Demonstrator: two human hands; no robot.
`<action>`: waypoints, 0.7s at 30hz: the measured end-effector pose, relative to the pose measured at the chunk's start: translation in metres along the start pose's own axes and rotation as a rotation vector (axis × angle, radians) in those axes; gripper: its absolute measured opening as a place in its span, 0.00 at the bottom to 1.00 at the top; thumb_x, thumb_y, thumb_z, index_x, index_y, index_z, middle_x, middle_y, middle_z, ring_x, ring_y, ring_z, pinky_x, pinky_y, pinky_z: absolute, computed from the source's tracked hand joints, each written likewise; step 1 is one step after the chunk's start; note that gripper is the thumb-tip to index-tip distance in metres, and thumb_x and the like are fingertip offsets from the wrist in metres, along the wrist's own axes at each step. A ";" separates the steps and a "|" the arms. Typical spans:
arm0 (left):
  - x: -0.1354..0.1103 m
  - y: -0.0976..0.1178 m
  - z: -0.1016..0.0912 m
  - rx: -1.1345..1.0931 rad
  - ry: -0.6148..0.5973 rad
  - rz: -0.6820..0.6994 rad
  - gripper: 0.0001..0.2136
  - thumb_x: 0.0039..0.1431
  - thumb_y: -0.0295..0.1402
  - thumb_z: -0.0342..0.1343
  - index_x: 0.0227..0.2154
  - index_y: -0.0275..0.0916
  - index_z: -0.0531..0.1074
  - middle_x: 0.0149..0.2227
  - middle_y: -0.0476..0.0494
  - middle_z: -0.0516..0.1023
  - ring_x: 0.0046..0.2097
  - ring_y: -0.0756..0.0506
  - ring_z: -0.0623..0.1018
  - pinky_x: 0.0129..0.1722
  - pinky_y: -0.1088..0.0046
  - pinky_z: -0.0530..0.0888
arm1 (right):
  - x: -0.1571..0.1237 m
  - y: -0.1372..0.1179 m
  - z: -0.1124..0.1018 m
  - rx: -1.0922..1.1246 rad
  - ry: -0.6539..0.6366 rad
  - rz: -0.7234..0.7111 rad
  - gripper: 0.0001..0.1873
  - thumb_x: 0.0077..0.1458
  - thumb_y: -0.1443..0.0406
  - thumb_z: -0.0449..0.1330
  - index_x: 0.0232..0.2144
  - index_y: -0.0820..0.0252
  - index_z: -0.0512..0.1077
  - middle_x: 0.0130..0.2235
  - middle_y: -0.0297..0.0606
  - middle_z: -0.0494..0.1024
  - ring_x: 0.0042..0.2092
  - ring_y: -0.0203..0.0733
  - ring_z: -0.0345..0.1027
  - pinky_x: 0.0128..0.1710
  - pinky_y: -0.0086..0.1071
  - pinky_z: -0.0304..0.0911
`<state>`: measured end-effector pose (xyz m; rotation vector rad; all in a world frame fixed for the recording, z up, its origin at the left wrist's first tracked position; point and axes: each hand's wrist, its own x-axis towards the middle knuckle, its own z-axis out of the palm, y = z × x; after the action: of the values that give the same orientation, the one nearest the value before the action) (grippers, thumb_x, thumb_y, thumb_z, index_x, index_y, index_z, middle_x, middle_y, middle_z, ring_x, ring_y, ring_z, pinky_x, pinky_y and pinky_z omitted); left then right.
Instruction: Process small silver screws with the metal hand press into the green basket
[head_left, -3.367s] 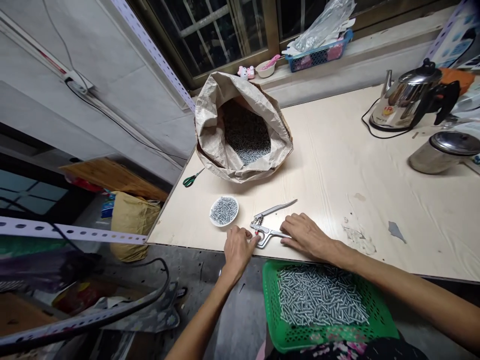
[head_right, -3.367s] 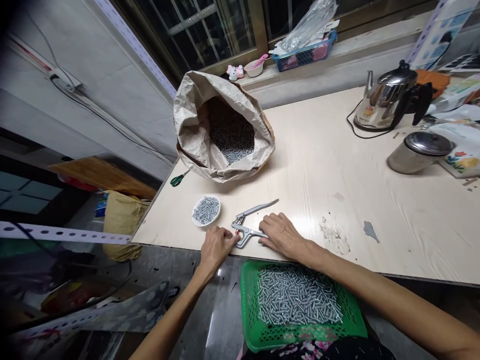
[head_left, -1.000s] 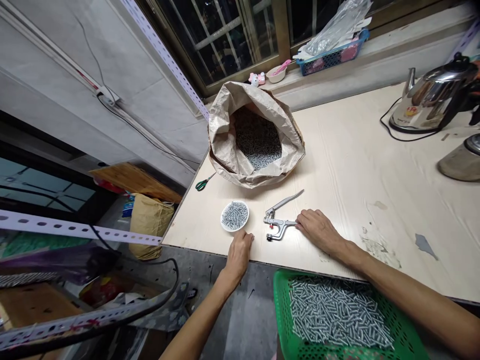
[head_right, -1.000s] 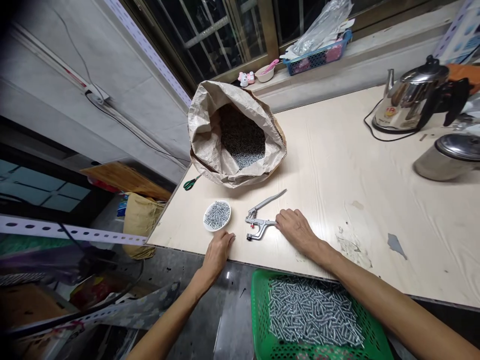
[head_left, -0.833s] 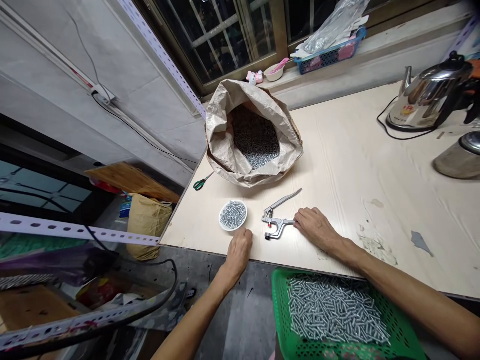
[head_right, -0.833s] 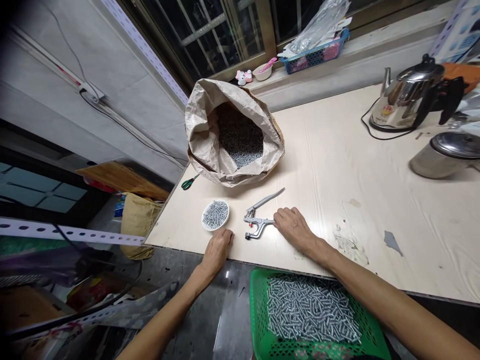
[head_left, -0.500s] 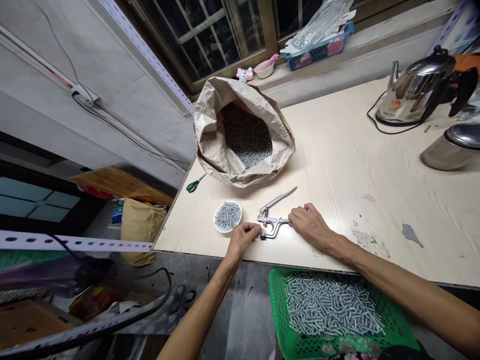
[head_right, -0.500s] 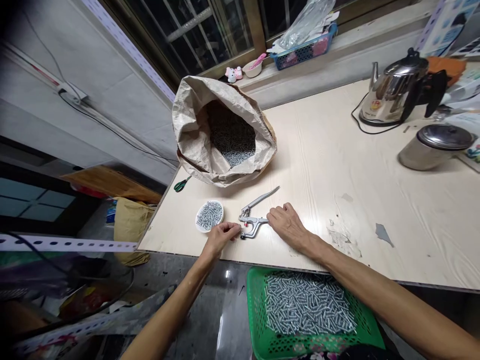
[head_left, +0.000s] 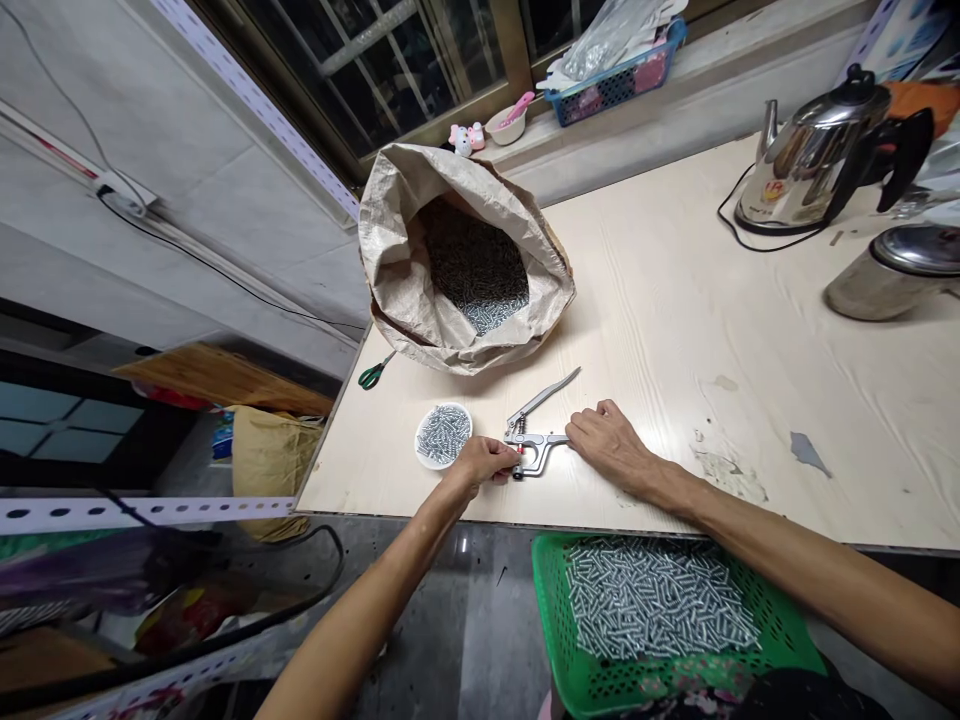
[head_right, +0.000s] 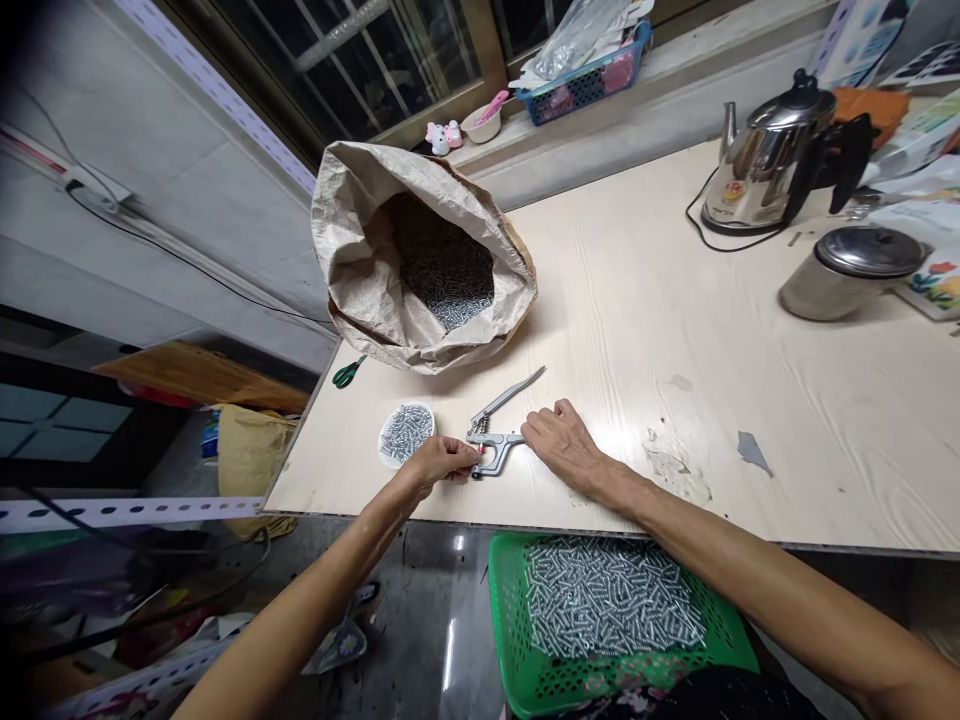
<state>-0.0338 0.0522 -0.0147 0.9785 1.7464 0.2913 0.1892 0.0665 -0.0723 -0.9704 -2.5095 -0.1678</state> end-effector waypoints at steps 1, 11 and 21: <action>0.000 -0.001 0.002 -0.010 0.024 0.001 0.10 0.40 0.35 0.64 0.18 0.33 0.73 0.14 0.53 0.68 0.20 0.54 0.66 0.23 0.77 0.65 | 0.000 0.000 0.000 0.001 -0.003 0.003 0.13 0.60 0.75 0.48 0.27 0.61 0.66 0.28 0.36 0.70 0.31 0.39 0.53 0.35 0.37 0.42; 0.004 0.001 -0.005 0.148 -0.067 0.013 0.09 0.41 0.34 0.62 0.15 0.35 0.70 0.13 0.53 0.68 0.19 0.54 0.65 0.23 0.77 0.63 | 0.000 -0.001 -0.005 0.037 -0.078 0.011 0.14 0.61 0.76 0.45 0.28 0.60 0.66 0.29 0.36 0.71 0.32 0.39 0.54 0.36 0.37 0.42; 0.014 -0.002 -0.005 0.265 -0.148 0.011 0.10 0.37 0.34 0.61 0.13 0.36 0.67 0.13 0.54 0.65 0.20 0.54 0.63 0.22 0.77 0.60 | 0.012 0.020 -0.030 0.366 -0.290 0.104 0.11 0.59 0.56 0.56 0.36 0.58 0.66 0.39 0.38 0.71 0.37 0.41 0.61 0.37 0.35 0.48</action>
<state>-0.0404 0.0622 -0.0240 1.1692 1.6711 -0.0071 0.2051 0.0804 -0.0406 -1.0228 -2.6034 0.4810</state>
